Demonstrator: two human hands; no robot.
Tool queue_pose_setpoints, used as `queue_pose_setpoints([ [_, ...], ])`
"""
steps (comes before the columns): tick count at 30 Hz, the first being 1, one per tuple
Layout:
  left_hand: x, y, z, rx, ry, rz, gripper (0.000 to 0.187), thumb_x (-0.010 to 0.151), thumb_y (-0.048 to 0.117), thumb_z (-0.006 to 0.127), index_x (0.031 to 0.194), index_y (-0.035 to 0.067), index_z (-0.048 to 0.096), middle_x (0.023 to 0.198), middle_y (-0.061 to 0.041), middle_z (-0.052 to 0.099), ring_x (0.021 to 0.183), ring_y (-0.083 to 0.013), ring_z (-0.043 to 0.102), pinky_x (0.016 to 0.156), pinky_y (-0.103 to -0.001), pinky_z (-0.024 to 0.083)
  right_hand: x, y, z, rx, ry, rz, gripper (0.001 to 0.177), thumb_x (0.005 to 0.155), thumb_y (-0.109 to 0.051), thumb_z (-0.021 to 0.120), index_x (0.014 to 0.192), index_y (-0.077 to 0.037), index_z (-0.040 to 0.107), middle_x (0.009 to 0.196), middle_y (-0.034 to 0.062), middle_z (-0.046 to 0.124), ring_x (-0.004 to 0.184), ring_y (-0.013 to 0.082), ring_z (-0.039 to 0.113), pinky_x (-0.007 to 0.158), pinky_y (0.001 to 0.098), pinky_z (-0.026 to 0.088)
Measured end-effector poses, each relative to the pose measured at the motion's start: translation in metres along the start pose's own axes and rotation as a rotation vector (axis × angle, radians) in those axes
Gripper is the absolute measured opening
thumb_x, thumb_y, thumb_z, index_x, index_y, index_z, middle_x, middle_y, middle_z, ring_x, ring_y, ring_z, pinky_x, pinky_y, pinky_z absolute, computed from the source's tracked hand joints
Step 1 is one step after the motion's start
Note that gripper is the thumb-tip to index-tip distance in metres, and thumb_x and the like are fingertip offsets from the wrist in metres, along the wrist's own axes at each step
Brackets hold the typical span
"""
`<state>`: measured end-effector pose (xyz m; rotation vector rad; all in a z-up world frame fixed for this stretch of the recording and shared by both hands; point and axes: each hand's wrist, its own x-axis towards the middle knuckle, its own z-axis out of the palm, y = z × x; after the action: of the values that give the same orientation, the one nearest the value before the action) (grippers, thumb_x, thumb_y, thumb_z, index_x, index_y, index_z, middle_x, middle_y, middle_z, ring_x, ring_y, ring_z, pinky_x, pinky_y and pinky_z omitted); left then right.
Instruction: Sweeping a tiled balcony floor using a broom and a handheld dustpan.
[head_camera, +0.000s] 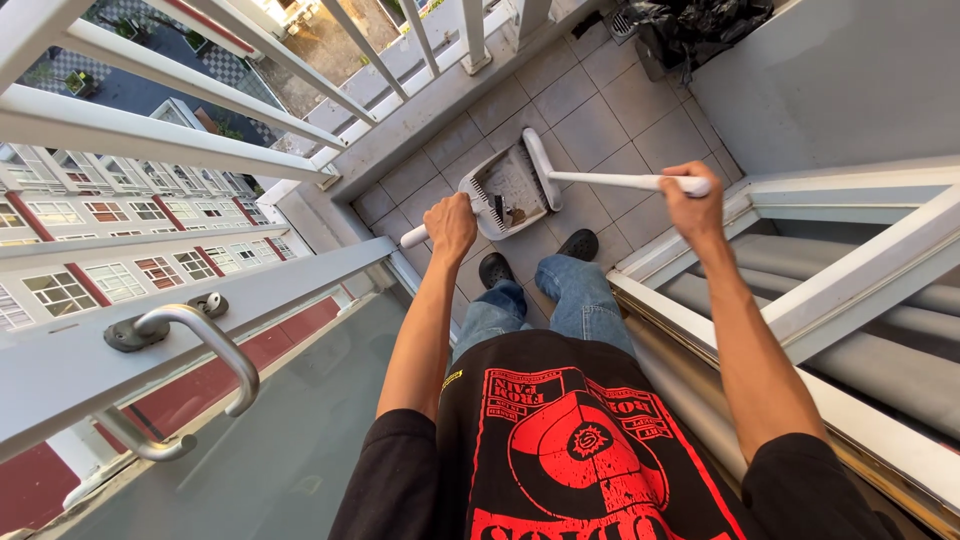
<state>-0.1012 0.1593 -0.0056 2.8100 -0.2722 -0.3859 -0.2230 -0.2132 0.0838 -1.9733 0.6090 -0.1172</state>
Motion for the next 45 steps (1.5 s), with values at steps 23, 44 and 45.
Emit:
queue_pose_setpoints([
  [23,0.005,0.001,-0.006,-0.013,0.027,0.029,0.01,0.083,0.01,0.064,0.084,0.007,0.073,0.08,-0.019,0.073,0.076,-0.0388,0.073,0.065,-0.051,0.053,-0.005,0.0,0.017,-0.284,0.088,-0.129,0.02,0.096,-0.02,0.074,0.098,-0.001,0.069,0.089,0.0142,0.072,0.079,0.0213,0.07,0.069,0.0355,0.055],
  [44,0.01,0.002,-0.005,-0.012,0.055,0.027,0.009,0.083,0.008,0.064,0.082,0.007,0.073,0.077,-0.018,0.073,0.075,-0.0379,0.073,0.064,-0.049,0.053,-0.014,-0.083,0.057,-0.282,-0.334,-0.099,0.026,0.087,-0.022,0.071,0.104,-0.002,0.073,0.076,0.0106,0.073,0.062,0.0161,0.067,0.054,0.0306,0.049],
  [45,0.01,0.002,-0.006,-0.013,0.073,0.032,0.009,0.082,0.008,0.065,0.081,0.007,0.073,0.078,-0.018,0.073,0.076,-0.0379,0.073,0.064,-0.049,0.053,-0.014,-0.084,0.057,-0.281,-0.32,-0.099,0.026,0.088,-0.022,0.071,0.104,-0.002,0.073,0.075,0.01,0.072,0.061,0.0157,0.066,0.053,0.0307,0.048],
])
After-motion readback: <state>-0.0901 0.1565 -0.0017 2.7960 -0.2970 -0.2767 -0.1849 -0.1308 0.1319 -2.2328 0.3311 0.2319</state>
